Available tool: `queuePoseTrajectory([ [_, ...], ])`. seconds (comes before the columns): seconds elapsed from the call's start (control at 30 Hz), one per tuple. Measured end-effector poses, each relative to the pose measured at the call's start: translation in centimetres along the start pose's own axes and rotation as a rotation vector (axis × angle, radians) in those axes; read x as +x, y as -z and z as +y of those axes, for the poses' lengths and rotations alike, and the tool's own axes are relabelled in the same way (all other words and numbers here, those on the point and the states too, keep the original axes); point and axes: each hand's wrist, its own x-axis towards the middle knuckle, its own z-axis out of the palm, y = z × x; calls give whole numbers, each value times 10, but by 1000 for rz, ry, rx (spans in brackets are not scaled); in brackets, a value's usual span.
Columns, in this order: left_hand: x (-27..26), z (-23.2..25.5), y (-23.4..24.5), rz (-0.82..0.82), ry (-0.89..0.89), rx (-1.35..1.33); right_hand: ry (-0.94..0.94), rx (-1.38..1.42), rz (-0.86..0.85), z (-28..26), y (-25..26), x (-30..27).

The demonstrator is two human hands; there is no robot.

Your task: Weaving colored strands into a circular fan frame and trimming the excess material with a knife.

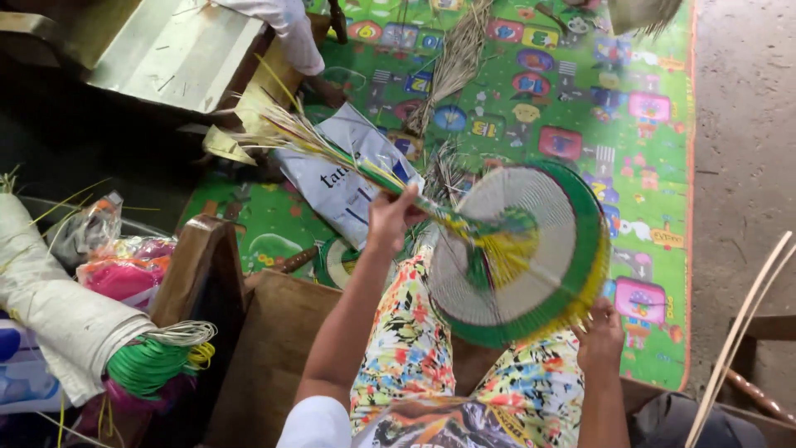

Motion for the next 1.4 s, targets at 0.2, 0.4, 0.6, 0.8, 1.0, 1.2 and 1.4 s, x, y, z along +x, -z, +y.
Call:
queuePoseTrajectory([
  [0.2, -19, -51, 37, -105, 37, -184, 36, 455, -221, 27, 44, -7],
  [0.4, -36, 3, 44, -129, -44, -587, 92, 450, -160, 27, 80, -27],
  [0.6, 17, 0, 99, 1, -115, -639, 125, 440, -239, 22, 118, -28],
  [0.8, 13, 52, 140, 312, -270, -586, 92, 336, -82, 21, 144, -7],
  [1.0, -19, 78, 173, 726, -446, 479, -65, 264, -38, 23, 168, 20],
  [1.2, -92, 31, 60, -112, -1347, 1150, -38, 245, -91, 11, 161, 28],
  [1.4, -73, -37, 39, -786, -989, 1679, -109, 187, -107, -14, 154, 26],
])
